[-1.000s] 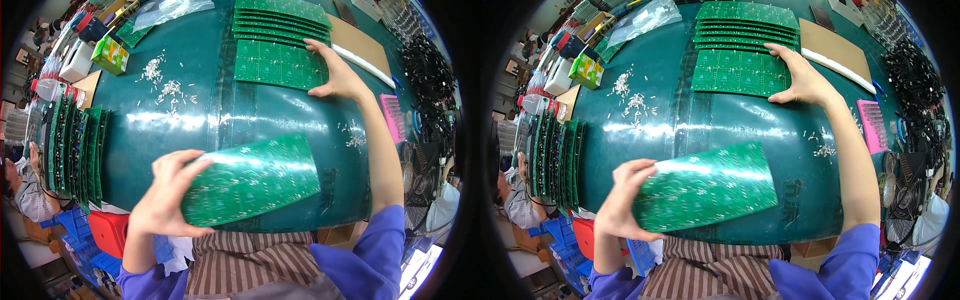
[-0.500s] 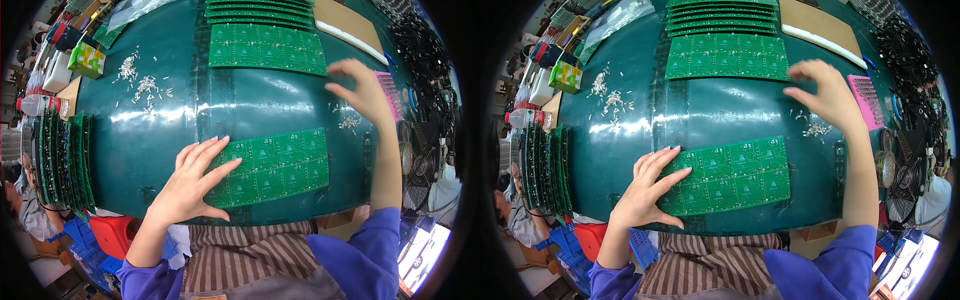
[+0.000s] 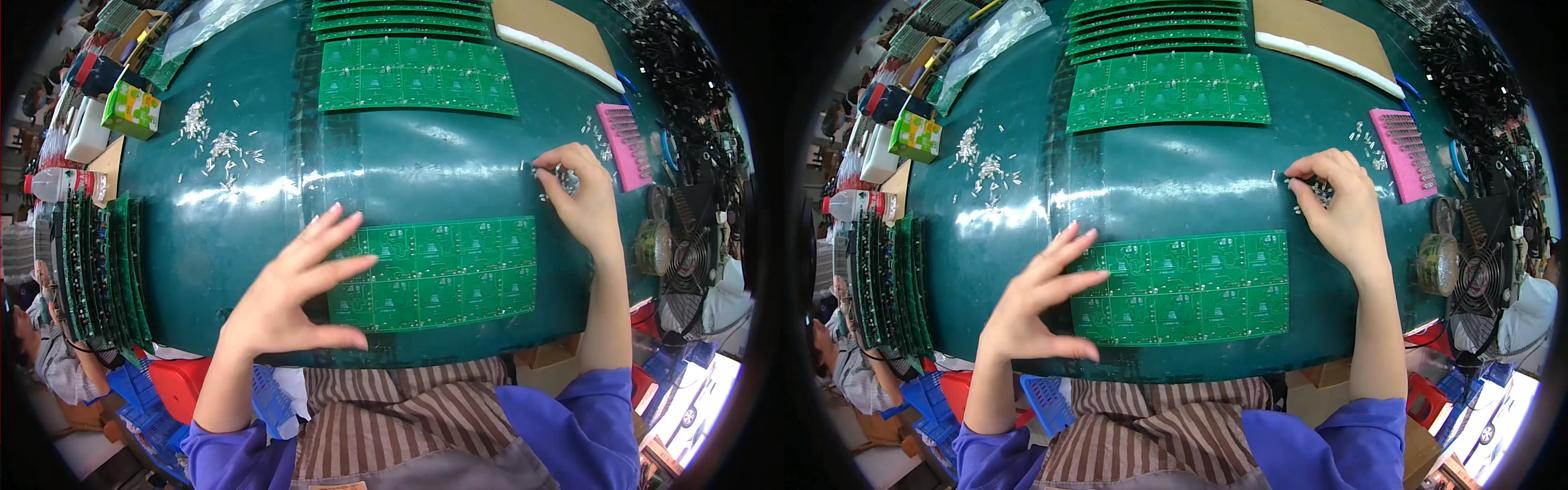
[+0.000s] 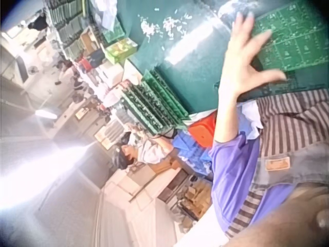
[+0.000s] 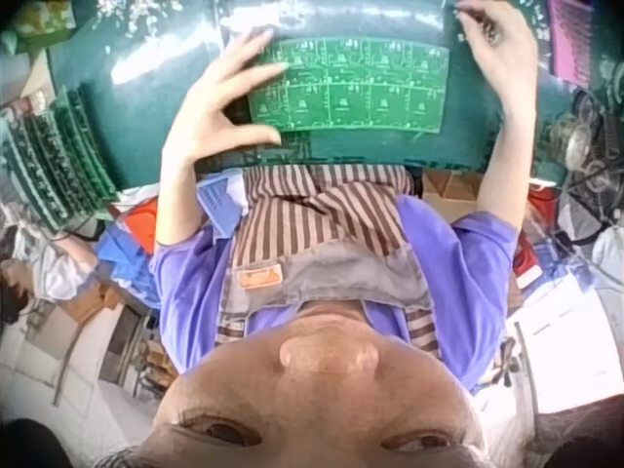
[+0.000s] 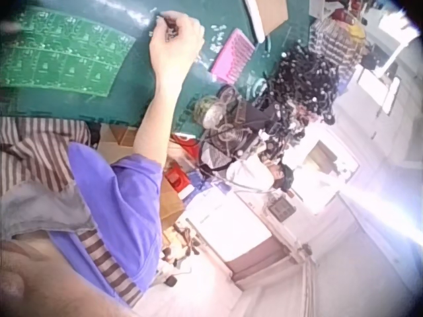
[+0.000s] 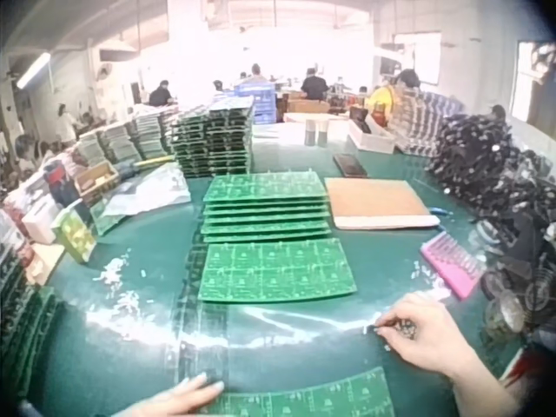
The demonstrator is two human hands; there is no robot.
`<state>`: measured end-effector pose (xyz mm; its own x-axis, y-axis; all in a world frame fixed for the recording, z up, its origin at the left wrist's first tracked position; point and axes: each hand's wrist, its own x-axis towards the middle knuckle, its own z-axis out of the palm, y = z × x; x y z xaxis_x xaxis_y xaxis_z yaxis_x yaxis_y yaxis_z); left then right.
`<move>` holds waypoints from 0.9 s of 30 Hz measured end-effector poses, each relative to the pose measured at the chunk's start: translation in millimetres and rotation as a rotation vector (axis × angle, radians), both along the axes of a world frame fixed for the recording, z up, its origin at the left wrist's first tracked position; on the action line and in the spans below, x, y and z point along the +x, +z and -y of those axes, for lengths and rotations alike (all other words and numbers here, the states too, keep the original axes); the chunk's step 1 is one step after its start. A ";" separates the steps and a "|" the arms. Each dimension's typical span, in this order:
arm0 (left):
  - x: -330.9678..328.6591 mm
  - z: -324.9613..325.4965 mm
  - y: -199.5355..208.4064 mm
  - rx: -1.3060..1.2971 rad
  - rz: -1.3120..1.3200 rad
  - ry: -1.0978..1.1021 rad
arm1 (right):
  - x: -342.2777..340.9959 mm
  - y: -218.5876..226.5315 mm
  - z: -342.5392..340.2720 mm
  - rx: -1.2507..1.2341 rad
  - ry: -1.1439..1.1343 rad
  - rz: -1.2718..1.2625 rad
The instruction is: The person inserts electronic components into circuit boards by hand and stacks the assembled boards onto a pile.
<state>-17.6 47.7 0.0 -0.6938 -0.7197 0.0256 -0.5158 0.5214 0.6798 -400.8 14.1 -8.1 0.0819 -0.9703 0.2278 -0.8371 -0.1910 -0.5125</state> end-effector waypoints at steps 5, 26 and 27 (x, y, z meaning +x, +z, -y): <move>32.0 22.5 -3.5 -0.202 -0.093 0.626 | 9.0 1.1 11.3 -0.045 0.148 -0.018; 35.2 93.2 -10.7 0.069 0.076 0.968 | 34.2 2.4 19.4 0.165 -0.141 0.027; 35.7 95.0 -10.6 0.096 0.110 0.977 | 31.4 3.0 20.2 0.139 -0.102 -0.032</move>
<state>18.2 -47.4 -10.5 0.2120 -0.9729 -0.0921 -0.7528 -0.2227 0.6194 -369.4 -6.1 -5.1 -0.0135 -0.9958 0.0902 -0.8649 -0.0336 -0.5008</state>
